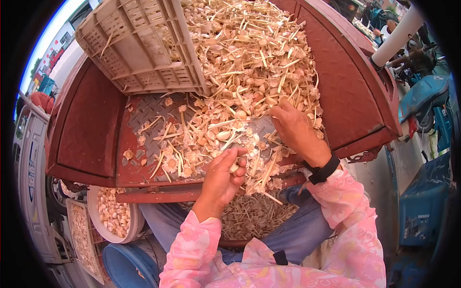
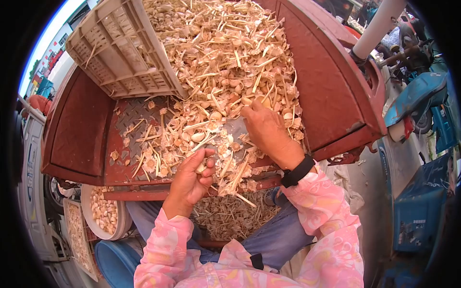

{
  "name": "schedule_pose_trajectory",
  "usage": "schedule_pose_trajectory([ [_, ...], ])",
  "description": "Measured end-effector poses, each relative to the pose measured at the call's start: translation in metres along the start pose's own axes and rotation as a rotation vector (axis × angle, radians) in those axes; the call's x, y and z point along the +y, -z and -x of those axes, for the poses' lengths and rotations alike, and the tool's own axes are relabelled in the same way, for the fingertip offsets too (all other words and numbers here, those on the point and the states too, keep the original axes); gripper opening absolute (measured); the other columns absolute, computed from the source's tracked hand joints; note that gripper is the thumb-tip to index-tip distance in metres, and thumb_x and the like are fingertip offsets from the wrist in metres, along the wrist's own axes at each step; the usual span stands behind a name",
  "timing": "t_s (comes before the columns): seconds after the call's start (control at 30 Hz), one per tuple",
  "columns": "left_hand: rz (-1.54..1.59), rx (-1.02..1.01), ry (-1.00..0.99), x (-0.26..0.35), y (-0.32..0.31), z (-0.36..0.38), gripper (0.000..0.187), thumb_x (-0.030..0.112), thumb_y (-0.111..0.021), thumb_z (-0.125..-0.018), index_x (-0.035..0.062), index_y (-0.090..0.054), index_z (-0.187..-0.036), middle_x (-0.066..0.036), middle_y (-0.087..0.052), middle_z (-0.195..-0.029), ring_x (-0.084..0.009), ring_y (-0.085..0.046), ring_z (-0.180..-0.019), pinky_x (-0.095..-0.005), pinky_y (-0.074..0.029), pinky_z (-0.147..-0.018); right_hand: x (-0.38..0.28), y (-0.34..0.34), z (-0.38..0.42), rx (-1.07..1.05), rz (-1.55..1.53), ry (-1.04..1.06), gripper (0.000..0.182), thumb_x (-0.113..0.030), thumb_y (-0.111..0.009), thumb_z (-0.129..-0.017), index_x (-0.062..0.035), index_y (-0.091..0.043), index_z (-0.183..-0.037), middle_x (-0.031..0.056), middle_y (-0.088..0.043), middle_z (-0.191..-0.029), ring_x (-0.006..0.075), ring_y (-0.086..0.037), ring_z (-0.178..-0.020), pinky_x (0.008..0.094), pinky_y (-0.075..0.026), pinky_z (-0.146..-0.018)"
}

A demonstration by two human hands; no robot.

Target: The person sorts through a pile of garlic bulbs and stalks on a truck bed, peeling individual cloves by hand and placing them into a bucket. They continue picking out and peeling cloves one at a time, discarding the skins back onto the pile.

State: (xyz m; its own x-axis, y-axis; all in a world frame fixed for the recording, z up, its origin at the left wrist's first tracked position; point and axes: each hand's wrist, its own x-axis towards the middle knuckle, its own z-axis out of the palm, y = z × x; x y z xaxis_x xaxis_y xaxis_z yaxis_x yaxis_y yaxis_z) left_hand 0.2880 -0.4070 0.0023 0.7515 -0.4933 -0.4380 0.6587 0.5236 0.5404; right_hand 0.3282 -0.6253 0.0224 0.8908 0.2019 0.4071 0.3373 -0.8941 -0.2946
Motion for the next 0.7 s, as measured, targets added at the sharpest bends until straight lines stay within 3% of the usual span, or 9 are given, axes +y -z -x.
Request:
schedule_pose_trajectory([
  [0.07, 0.119, -0.021, 0.027, 0.001, 0.002, 0.000, 0.028, 0.025, -0.047, -0.096, 0.0017, -0.052, -0.111, -0.003, -0.051, -0.079, -0.0078, -0.046, -0.062, -0.0156, -0.038, -0.046, 0.041, -0.008, 0.004, 0.013, 0.185, 0.010, 0.010, -0.003, -0.053, -0.079, -0.0037, -0.059, -0.088, 0.0165, -0.058, -0.085, 0.0368, -0.060, -0.075, 0.0459, -0.048, -0.063],
  [0.17, 0.073, 0.013, 0.001, 0.004, -0.007, 0.001, 0.027, 0.022, -0.047, -0.096, 0.0008, -0.052, -0.113, -0.004, -0.053, -0.081, -0.0081, -0.047, -0.062, -0.0157, -0.039, -0.047, 0.033, -0.003, 0.000, -0.160, 0.124, -0.068, 0.019, -0.001, -0.058, -0.073, -0.0031, -0.059, -0.091, 0.0158, -0.058, -0.085, 0.0383, -0.058, -0.081, 0.0447, -0.046, -0.070],
  [0.2, 0.007, 0.023, -0.032, 0.003, -0.009, 0.000, 0.029, 0.020, -0.049, -0.095, 0.0007, -0.051, -0.116, -0.005, -0.055, -0.083, -0.0074, -0.049, -0.062, -0.0162, -0.040, -0.048, 0.029, -0.004, 0.003, -0.135, 0.055, 0.011, 0.023, -0.004, -0.062, -0.074, -0.0033, -0.060, -0.097, 0.0109, -0.060, -0.081, 0.0287, -0.061, -0.074, 0.0378, -0.048, -0.065],
  [0.3, -0.160, 0.045, -0.103, -0.002, -0.015, -0.001, 0.030, 0.020, -0.049, -0.095, 0.0009, -0.051, -0.118, -0.005, -0.056, -0.085, -0.0063, -0.050, -0.063, -0.0165, -0.042, -0.049, 0.004, 0.000, 0.006, -0.335, -0.525, -0.240, 0.023, -0.007, -0.065, -0.078, -0.0040, -0.060, -0.100, 0.0030, -0.059, -0.077, 0.0130, -0.059, -0.067, 0.0274, -0.046, -0.058],
  [0.33, -0.166, 0.073, -0.105, -0.004, -0.017, -0.001, 0.029, 0.021, -0.051, -0.094, 0.0019, -0.052, -0.117, -0.003, -0.057, -0.086, -0.0051, -0.050, -0.063, -0.0164, -0.042, -0.050, -0.004, -0.003, 0.008, -0.337, -0.695, -0.283, 0.021, -0.010, -0.068, -0.080, -0.0047, -0.061, -0.099, -0.0014, -0.057, -0.080, 0.0039, -0.053, -0.064, 0.0204, -0.043, -0.056],
  [0.43, -0.152, -0.021, -0.160, -0.012, -0.013, -0.006, 0.035, 0.026, -0.053, -0.094, 0.0053, -0.052, -0.122, 0.002, -0.057, -0.085, -0.0029, -0.047, -0.061, -0.0158, -0.039, -0.053, -0.034, -0.012, 0.017, -0.243, -1.006, -0.158, 0.021, -0.010, -0.069, -0.078, -0.0035, -0.060, -0.096, 0.0035, -0.057, -0.083, 0.0106, -0.057, -0.070, 0.0239, -0.045, -0.059],
  [0.57, -0.173, 0.033, -0.190, -0.010, -0.006, 0.000, 0.028, 0.027, -0.057, -0.091, 0.0048, -0.056, -0.108, 0.003, -0.056, -0.078, -0.0020, -0.045, -0.057, -0.0147, -0.034, -0.047, -0.044, 0.000, 0.017, -0.178, -0.599, 0.160, 0.024, -0.010, -0.070, -0.077, -0.0030, -0.060, -0.097, 0.0081, -0.055, -0.080, 0.0191, -0.059, -0.069, 0.0295, -0.046, -0.059],
  [0.7, -0.118, 0.046, -0.137, -0.004, -0.005, 0.012, 0.021, 0.022, -0.055, -0.092, 0.0019, -0.058, -0.096, -0.003, -0.057, -0.076, -0.0039, -0.045, -0.054, -0.0152, -0.032, -0.043, -0.044, 0.004, 0.019, -0.160, -0.478, 0.295, 0.017, -0.007, -0.062, -0.081, -0.0039, -0.057, -0.098, 0.0106, -0.055, -0.080, 0.0266, -0.059, -0.072, 0.0373, -0.047, -0.058],
])
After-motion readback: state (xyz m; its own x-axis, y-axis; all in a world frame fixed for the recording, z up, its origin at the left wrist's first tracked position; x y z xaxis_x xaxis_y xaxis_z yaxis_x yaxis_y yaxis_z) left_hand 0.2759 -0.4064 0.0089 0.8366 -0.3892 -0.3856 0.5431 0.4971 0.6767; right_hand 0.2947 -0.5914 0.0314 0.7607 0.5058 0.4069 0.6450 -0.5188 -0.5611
